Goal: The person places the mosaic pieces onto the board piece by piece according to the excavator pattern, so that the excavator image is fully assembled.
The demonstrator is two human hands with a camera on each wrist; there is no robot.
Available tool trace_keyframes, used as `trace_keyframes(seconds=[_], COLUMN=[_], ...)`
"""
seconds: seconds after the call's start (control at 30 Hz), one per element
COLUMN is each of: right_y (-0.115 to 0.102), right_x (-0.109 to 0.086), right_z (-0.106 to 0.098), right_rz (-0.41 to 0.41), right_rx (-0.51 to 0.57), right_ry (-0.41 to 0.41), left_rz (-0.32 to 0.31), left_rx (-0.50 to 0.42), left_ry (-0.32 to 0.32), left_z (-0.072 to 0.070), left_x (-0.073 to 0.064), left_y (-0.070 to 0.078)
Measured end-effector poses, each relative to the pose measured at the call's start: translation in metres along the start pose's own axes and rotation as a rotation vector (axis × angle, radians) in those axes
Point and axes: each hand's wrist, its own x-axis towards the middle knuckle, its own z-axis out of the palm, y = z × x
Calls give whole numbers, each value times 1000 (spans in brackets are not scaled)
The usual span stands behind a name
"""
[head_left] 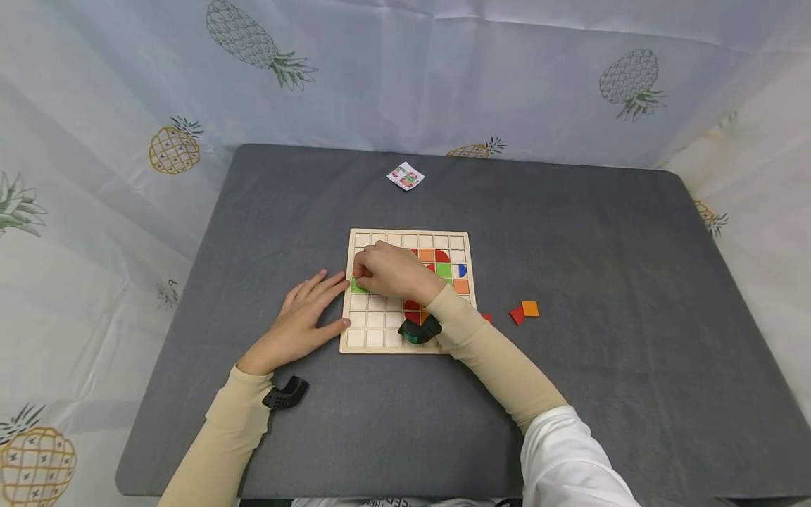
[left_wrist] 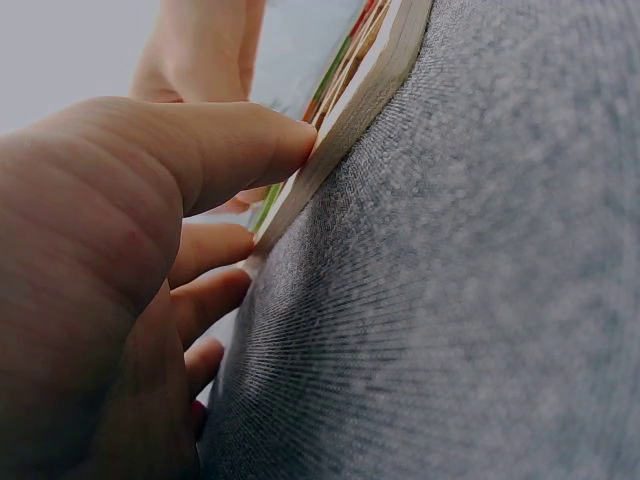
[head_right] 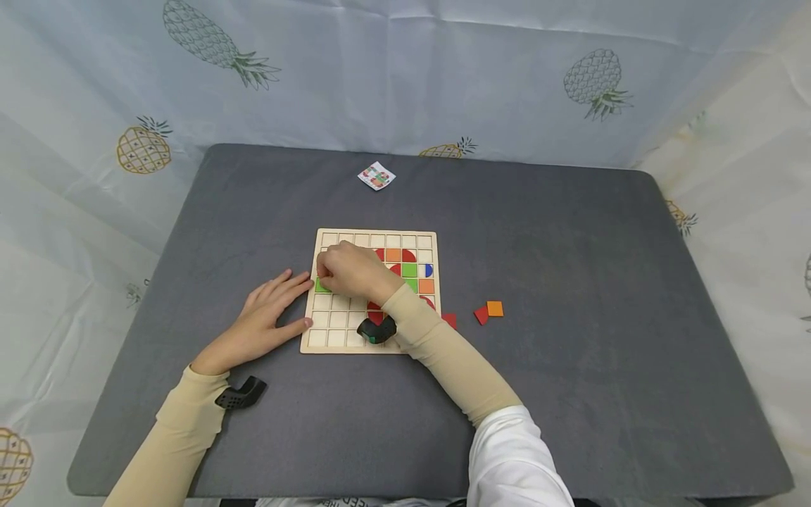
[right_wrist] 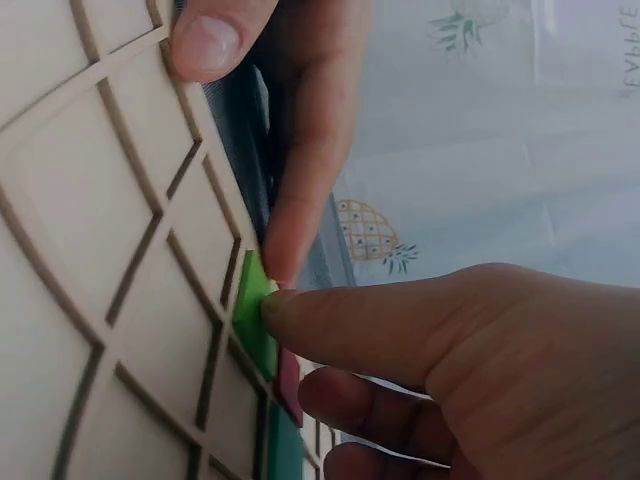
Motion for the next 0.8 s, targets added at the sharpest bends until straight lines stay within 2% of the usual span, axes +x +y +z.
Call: trace_keyframes(seconds=[0.23, 0.43, 0.8], right_y=[-14, -22, -23], right_x=[-8, -16, -25], right_z=[-12, -24, -38], right_rz=[-37, -32, -47], right_rx=[64, 79, 88], right_ry=[43, 42, 58], left_rz=[-1, -7, -1], left_rx=[-9, -11, -3], left_ry=[-12, -19, -17], left_z=[0, -1, -2], left_x=[1, 0, 1], left_y=[2, 1, 2])
